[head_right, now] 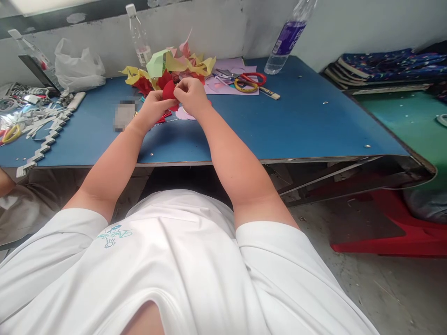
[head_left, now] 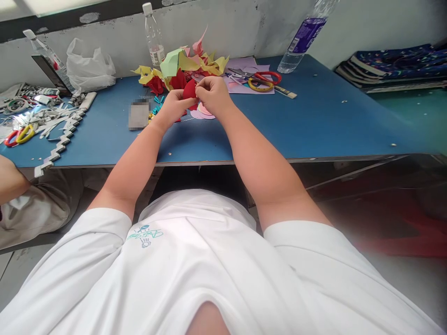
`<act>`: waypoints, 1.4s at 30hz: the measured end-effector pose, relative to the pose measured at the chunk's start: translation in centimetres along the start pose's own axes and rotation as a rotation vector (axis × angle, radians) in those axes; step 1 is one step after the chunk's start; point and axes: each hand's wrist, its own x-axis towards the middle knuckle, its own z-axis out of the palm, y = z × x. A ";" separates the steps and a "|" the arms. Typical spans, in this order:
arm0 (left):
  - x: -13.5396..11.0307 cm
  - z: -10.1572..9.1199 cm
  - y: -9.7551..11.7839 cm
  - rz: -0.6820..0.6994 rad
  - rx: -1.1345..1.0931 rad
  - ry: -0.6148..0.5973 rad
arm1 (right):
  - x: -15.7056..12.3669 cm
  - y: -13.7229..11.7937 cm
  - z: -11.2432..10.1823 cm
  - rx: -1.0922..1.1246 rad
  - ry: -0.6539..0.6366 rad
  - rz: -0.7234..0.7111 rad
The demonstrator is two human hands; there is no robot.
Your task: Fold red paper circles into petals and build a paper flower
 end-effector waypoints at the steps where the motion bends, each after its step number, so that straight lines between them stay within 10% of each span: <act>1: 0.1 0.0 -0.1 -0.004 0.015 -0.005 | -0.1 0.0 -0.1 -0.005 0.020 -0.059; 23: 3.9 -2.0 -2.3 0.200 -0.004 0.418 | 1.3 1.8 0.0 -0.303 0.016 -0.072; 31: 2.6 -0.5 -1.6 0.184 0.018 0.210 | 0.0 -0.1 -0.2 -0.112 0.091 -0.108; 42: 2.7 0.1 -1.7 0.172 -0.037 0.240 | -0.6 -0.1 0.5 -0.137 0.052 -0.153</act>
